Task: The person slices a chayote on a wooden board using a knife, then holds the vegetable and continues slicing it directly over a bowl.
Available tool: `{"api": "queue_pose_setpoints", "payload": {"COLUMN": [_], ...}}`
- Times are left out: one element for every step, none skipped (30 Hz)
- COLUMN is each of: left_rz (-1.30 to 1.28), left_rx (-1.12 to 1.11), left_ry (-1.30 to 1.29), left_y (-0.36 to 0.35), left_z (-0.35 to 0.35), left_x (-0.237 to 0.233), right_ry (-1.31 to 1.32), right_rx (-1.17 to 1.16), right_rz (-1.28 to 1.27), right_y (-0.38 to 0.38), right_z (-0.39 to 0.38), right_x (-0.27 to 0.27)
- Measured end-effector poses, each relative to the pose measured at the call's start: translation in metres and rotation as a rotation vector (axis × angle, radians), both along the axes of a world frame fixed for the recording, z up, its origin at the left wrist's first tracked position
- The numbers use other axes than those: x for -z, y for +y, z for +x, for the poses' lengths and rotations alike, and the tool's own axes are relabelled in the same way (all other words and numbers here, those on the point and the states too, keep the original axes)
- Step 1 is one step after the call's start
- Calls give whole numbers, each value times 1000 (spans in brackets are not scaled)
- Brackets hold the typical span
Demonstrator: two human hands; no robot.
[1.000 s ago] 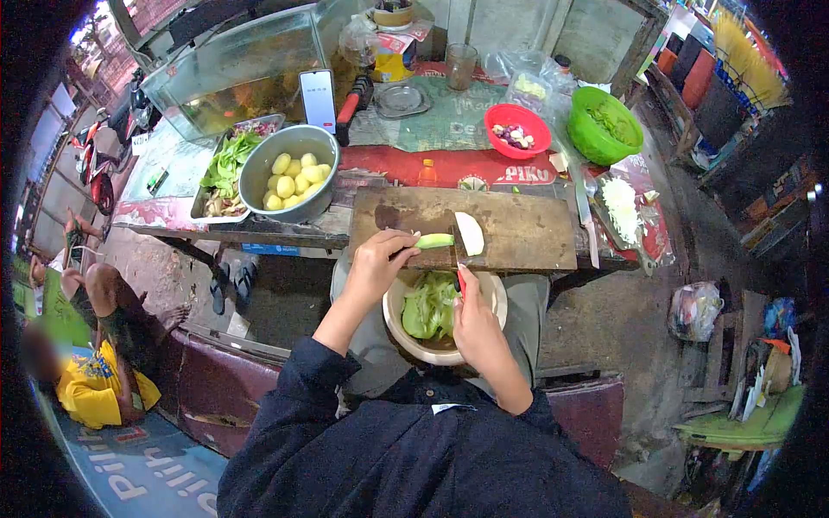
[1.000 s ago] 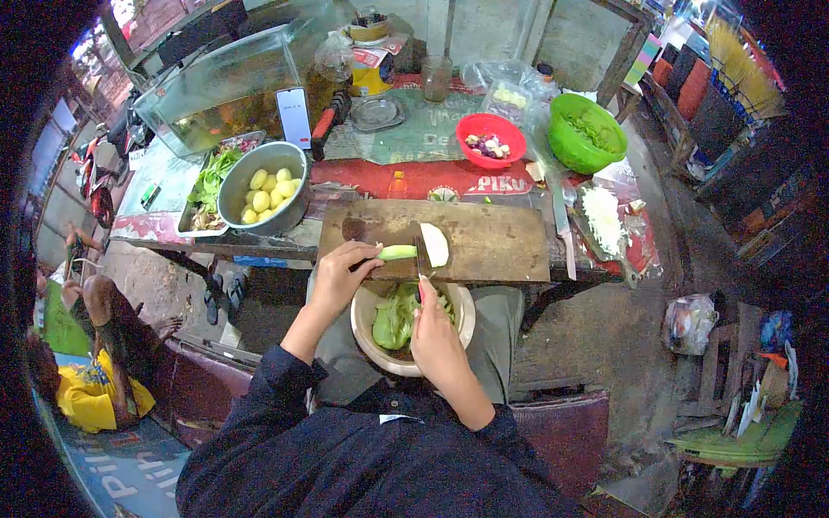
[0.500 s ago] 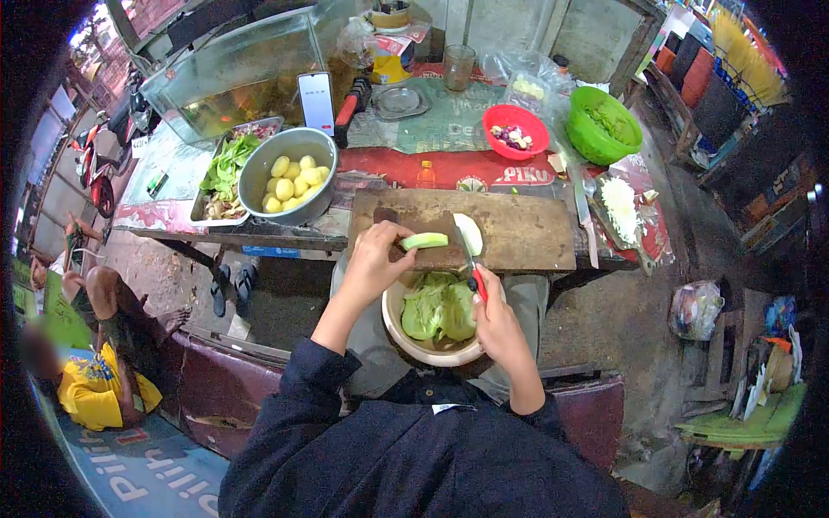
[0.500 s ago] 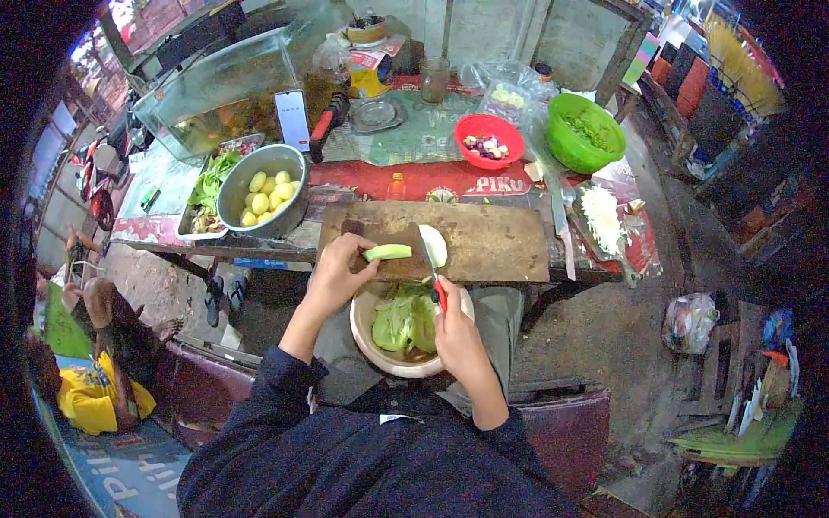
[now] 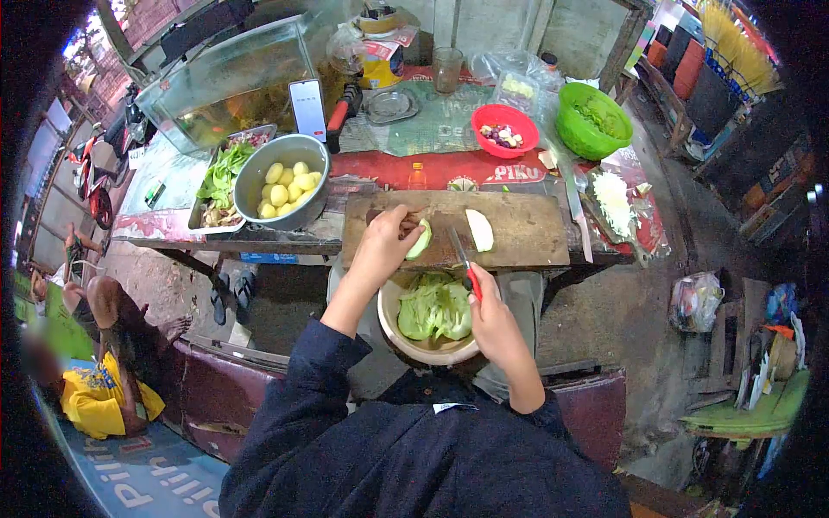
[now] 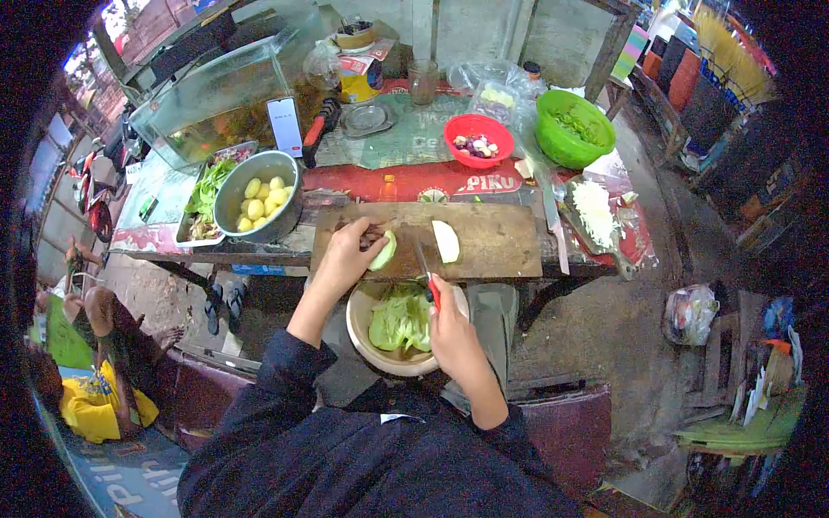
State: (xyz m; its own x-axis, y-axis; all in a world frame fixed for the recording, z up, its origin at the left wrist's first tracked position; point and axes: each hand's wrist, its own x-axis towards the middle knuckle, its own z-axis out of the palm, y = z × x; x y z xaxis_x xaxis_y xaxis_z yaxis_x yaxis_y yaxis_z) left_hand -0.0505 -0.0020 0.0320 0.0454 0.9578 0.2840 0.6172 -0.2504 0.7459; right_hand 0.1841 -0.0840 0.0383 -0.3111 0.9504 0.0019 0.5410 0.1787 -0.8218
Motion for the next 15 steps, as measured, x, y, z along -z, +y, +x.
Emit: {"api": "queue_pose_setpoints", "payload": {"left_rz": [-9, -19, -21, -21, -22, -24, -34, -44, -43, -23, -4, 16, 24, 23, 60], "left_rx": [-47, -95, -95, -114, -134, -136, -152, -169, -172, -188, -204, -219, -231, -232, -243], "left_ry": [-18, -35, -34, -87, -142, -142, -180, -219, -220, -207, -195, -184, -189, -191, -136], "left_y": [-3, -6, -9, -13, -16, -19, -21, -23, -24, -25, -26, -27, -28, -28, -28], "left_z": [2, 4, 6, 7, 9, 11, 12, 14, 16, 18, 21, 23, 24, 25, 26], "left_x": [-2, -3, -1, 2, 4, 6, 7, 8, 9, 10, 11, 12, 15, 19, 23], "right_ry": [2, -1, -5, -10, -31, -31, -64, -98, -99, -104, -110, -112, -105, -100, -102], "right_rx": [2, -15, -34, -54, -33, -35, -51, -66, -69, -69, -68, -69, -72, -74, -75], "right_rz": [0, 41, 83, 125, 9, 7, -47, -101, -100, -86, -72, -72, -47, -24, -26], "right_y": [0, -1, 0, 0, 0, 1, 4, 6, 6, 6, 5, 4, 2, 0, -2], "right_z": [-4, -10, -15, -21, -27, -31, -34, -36, -37, -36, -36, -36, -35, -35, -35], "right_x": [0, 0, -1, -2, -6, -4, 0, 2, 2, 2, 2, 0, -5, -7, -6]}}
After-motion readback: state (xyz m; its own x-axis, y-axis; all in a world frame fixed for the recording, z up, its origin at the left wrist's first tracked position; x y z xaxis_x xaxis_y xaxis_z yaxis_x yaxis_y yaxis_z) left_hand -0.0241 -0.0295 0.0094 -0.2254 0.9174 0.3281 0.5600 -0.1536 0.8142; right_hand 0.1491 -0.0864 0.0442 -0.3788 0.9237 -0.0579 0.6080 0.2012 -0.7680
